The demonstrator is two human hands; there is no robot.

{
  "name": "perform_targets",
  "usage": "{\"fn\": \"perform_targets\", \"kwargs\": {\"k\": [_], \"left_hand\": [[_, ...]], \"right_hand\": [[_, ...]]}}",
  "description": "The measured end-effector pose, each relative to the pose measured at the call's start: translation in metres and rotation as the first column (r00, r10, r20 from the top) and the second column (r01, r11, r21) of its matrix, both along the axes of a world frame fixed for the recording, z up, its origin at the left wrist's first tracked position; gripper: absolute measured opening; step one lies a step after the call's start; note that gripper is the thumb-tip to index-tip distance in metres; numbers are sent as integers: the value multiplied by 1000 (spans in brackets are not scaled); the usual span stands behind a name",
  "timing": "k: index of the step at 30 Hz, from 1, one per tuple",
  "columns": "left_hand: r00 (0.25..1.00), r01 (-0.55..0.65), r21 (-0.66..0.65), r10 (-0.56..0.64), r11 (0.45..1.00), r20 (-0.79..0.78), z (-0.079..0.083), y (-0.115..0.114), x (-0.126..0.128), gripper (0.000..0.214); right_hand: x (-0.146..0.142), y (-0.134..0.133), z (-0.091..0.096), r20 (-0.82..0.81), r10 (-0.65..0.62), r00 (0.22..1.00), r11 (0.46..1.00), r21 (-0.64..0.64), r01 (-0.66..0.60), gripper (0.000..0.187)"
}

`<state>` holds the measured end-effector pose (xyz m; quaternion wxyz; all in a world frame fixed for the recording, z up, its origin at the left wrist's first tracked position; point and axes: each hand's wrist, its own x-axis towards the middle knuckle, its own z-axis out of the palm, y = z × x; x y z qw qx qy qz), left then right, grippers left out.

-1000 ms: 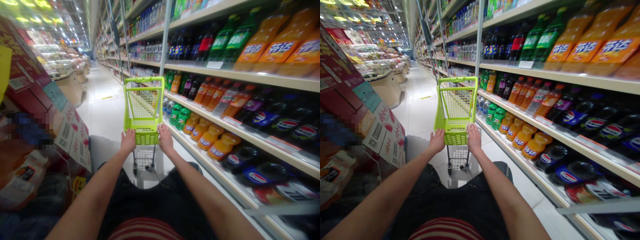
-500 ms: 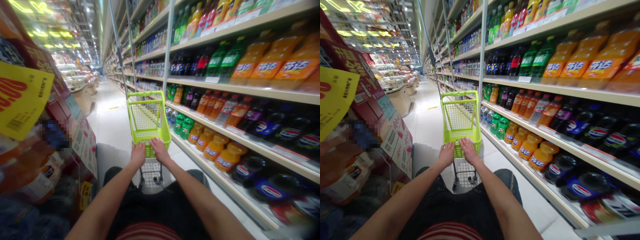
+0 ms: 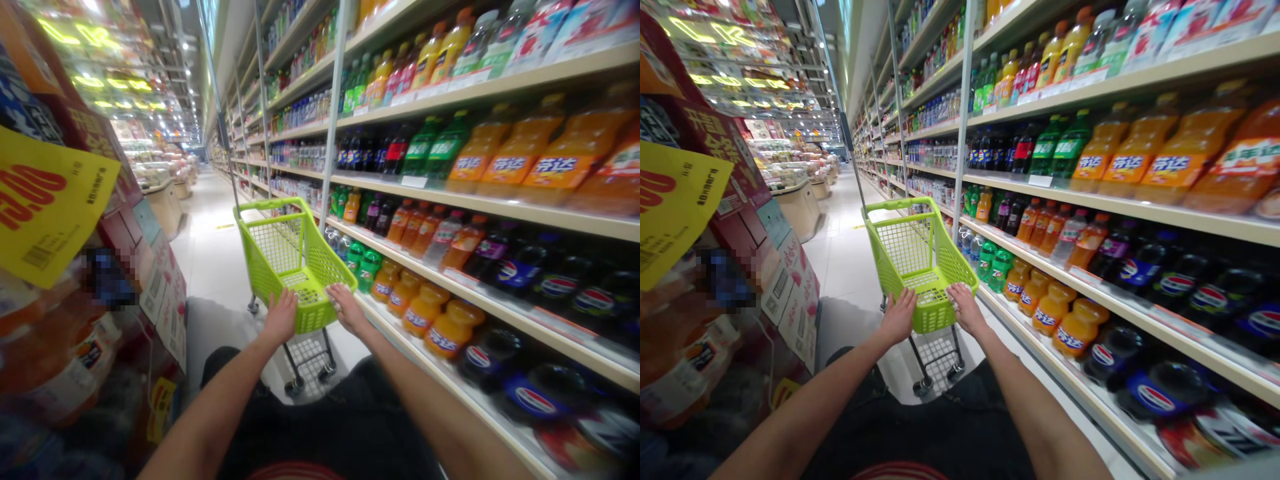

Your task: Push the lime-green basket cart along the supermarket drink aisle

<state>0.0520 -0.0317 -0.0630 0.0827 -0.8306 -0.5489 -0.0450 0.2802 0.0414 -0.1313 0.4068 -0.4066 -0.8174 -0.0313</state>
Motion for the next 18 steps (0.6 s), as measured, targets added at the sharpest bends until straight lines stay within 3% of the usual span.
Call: {"fn": "perform_targets", "kwargs": {"k": [3, 7, 10, 18], "left_hand": [[1000, 16, -2, -16, 1000, -24, -4, 5, 3, 65], [999, 39, -8, -39, 999, -20, -5, 8, 18, 64], [997, 70, -9, -70, 997, -11, 1, 10, 21, 62], [992, 109, -70, -113, 992, -54, 11, 25, 27, 65]], "right_hand": [[-6, -3, 7, -73, -58, 996, 997, -53, 55, 59], [-38, -21, 14, -53, 51, 997, 997, -63, -54, 61], [-52, -30, 12, -34, 39, 999, 998, -45, -40, 64], [-26, -14, -3, -14, -82, 997, 997, -13, 82, 68]]}}
